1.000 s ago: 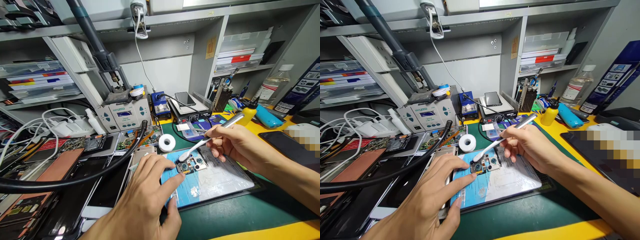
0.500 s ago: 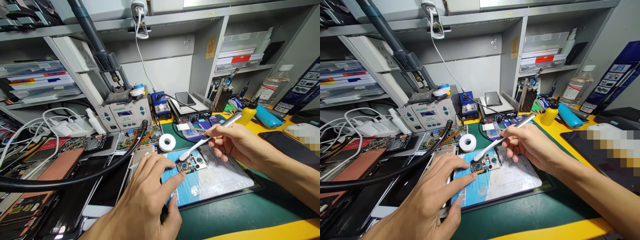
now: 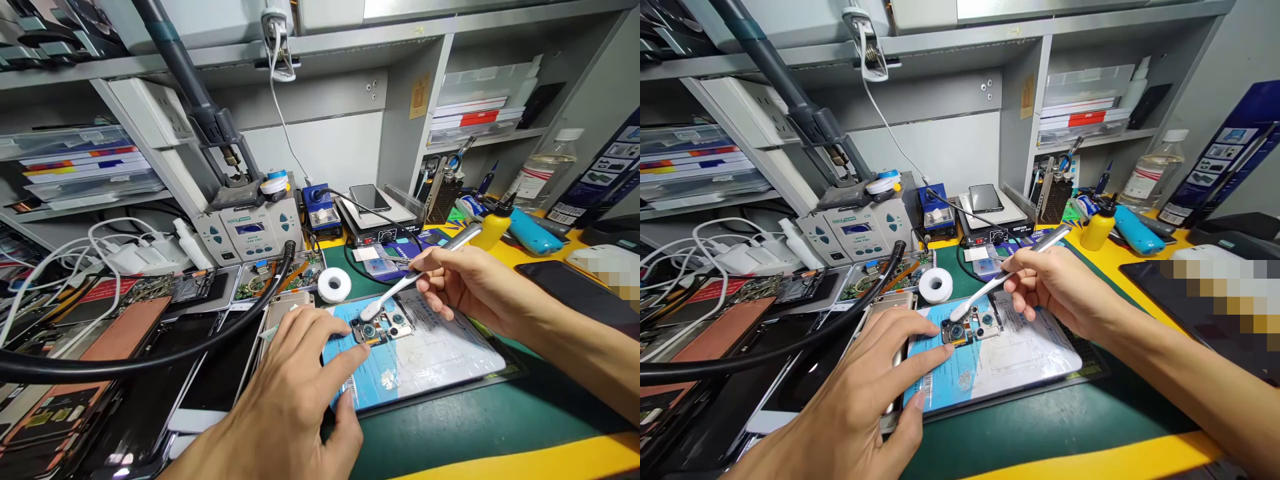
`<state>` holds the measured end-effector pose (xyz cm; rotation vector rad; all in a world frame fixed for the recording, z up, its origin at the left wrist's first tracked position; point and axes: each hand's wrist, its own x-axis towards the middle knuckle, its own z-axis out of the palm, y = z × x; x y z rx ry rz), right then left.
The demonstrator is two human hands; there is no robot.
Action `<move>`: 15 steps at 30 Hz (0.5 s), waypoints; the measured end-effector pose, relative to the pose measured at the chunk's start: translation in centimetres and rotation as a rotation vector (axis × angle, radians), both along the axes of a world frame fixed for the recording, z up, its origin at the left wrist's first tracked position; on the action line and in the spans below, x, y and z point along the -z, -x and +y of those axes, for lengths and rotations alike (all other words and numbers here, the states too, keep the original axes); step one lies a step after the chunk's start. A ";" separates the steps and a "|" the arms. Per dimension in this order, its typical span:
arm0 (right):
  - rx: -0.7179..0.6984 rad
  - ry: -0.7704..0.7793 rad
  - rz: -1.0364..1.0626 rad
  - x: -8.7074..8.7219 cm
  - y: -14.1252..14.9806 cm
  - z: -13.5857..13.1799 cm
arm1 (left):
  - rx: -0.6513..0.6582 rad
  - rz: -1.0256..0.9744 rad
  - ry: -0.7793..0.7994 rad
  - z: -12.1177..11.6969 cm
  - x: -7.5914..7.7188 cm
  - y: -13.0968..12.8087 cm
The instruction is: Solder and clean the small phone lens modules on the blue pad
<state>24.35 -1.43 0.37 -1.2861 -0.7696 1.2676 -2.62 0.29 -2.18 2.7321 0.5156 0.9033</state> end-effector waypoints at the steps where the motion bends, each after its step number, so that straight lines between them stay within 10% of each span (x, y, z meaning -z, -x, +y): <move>1: 0.003 0.002 0.001 0.0 0.0 0.0 | 0.003 -0.011 0.000 0.0 0.1 0.0; 15: -0.001 0.005 0.001 0.1 -0.1 0.3 | -0.010 -0.021 0.012 0.1 0.4 0.0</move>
